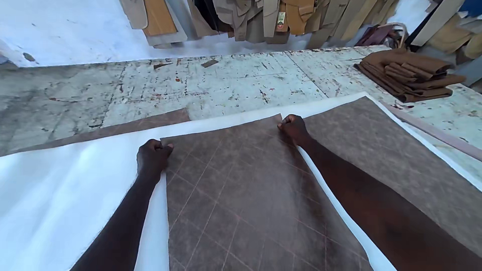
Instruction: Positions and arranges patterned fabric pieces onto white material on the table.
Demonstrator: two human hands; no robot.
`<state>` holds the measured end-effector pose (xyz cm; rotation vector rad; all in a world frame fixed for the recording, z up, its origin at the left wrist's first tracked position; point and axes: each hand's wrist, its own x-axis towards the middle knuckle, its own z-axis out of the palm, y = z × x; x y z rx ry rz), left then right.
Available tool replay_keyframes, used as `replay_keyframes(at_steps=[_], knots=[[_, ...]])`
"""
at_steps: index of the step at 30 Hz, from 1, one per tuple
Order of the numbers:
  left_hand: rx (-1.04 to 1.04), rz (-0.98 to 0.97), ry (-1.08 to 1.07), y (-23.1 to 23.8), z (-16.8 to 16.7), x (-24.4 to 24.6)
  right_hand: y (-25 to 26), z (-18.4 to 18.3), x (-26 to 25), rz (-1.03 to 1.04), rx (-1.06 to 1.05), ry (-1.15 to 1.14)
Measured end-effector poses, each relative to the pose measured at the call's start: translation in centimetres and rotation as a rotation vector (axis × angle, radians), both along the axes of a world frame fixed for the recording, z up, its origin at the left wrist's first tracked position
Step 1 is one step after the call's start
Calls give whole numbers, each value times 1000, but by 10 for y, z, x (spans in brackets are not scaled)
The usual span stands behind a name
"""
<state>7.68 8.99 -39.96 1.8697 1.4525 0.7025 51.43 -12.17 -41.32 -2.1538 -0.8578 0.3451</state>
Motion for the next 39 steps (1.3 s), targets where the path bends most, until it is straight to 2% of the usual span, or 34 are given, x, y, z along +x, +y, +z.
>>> replay_keyframes(at_steps=[8, 17, 20, 23, 26, 29, 31, 35, 39], knots=[[66, -14, 208, 4, 4, 8, 10, 11, -21, -81, -231, -149], [-34, 10, 122, 15, 0, 5, 10, 11, -18, -123, -225, -149], [-89, -19, 53, 15, 2, 1, -15, 6, -28, -5, -55, -297], [25, -129, -61, 3, 2, -18, -75, 18, -69, 233, 8, -520], [279, -340, 33, -62, 8, -53, -175, 22, -129, 333, 9, -542], [345, -562, 193, -187, 8, -108, -293, 8, -190, 352, -46, -429], [288, -672, 270, -268, 17, -144, -353, 5, -230, 370, -69, -360], [191, -727, 321, -384, 10, -203, -418, 15, -295, 389, -159, -334], [211, -649, 355, -455, 8, -250, -459, 18, -333, 379, -252, -372]])
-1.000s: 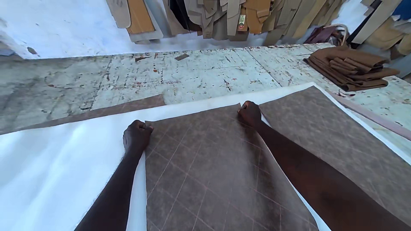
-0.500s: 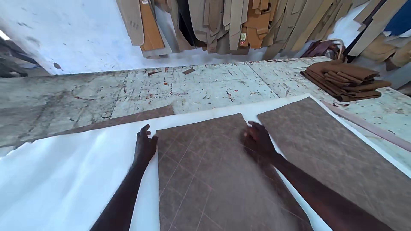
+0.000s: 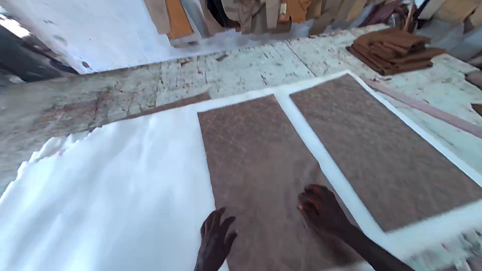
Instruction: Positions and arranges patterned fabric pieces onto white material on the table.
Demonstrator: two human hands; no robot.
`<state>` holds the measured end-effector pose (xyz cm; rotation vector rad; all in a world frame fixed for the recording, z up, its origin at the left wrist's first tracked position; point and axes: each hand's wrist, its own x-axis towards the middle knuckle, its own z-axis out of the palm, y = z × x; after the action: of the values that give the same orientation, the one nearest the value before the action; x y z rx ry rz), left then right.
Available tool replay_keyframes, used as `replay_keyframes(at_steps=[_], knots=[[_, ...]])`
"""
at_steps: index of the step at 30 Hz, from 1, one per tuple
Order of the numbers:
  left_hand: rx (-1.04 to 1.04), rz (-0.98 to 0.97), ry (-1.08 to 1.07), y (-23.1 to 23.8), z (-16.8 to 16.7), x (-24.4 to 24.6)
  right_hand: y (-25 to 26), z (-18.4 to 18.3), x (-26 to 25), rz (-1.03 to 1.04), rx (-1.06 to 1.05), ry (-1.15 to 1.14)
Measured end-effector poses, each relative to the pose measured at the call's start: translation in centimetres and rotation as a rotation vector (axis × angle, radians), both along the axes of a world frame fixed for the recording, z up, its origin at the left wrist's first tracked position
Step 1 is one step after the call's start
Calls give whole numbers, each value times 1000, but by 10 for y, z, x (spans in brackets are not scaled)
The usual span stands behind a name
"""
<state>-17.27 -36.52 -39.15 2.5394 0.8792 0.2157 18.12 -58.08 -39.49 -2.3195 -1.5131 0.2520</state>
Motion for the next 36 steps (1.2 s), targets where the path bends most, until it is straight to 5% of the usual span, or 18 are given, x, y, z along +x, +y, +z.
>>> replay_keyframes(at_steps=[10, 16, 21, 26, 31, 34, 36], knots=[[-51, 14, 18, -126, -2, -92, -149, -15, -76, -139, 39, -47], [-20, -151, -4, -138, 7, -60, -90, 18, -131, 38, 90, -26], [-54, -237, 159, -168, 7, -39, -68, 1, -159, 277, 126, -11], [-137, -3, 14, -239, -5, -106, -155, -35, -184, 307, 159, 103], [-242, 432, -243, -306, -10, -180, -234, -46, -218, 308, 334, 484], [-264, 813, -413, -295, 4, -221, -234, -54, -240, 350, 328, 675], [-170, 993, -300, -257, 14, -254, -221, -49, -259, 417, 323, 710]])
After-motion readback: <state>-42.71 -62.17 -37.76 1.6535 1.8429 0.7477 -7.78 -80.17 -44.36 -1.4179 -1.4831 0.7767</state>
